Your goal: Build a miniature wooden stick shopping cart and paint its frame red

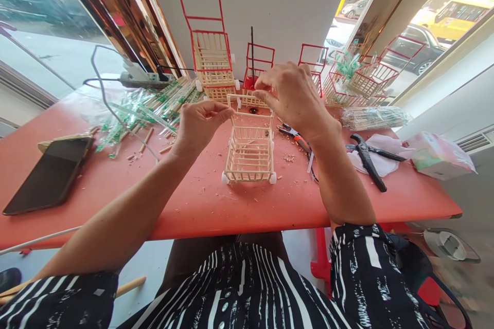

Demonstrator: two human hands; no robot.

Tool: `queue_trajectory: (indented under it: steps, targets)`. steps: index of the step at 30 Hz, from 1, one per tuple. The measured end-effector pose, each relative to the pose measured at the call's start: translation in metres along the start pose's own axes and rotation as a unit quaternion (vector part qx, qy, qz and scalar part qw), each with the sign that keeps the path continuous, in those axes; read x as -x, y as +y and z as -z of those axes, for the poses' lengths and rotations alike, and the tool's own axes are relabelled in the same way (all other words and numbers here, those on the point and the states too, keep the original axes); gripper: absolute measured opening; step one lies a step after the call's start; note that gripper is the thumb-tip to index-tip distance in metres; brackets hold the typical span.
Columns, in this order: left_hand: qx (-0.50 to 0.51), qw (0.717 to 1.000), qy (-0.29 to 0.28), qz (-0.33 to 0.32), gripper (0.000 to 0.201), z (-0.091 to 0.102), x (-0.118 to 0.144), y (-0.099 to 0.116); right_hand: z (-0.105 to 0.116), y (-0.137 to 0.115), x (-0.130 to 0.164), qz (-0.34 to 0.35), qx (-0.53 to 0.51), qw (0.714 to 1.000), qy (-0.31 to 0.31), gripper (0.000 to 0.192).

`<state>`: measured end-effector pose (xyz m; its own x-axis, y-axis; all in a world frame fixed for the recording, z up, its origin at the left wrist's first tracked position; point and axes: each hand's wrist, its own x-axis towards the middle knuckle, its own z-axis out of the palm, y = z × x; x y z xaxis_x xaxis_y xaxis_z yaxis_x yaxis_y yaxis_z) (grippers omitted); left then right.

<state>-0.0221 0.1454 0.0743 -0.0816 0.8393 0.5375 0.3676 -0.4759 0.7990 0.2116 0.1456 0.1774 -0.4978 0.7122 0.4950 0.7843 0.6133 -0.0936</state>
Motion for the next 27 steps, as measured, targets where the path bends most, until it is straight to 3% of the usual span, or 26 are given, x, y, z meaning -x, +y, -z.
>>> queue_trajectory:
  steps: [13, 23, 27]
  targets:
    - [0.009, 1.0, -0.004, 0.004, 0.009, 0.0007, 0.0009, 0.0028, 0.0032, 0.0037, 0.0022, 0.0, 0.007, 1.0, 0.006, 0.027]
    - [0.007, 1.0, -0.011, -0.002, 0.008, 0.0011, -0.0001, 0.0004, 0.0087, 0.0069, 0.0024, -0.021, 0.021, 0.998, 0.047, 0.033]
    - [0.005, 1.0, -0.011, -0.003, 0.006, 0.0002, -0.0002, -0.0011, 0.0051, -0.0017, -0.0001, -0.019, 0.008, 0.999, 0.03, 0.029]
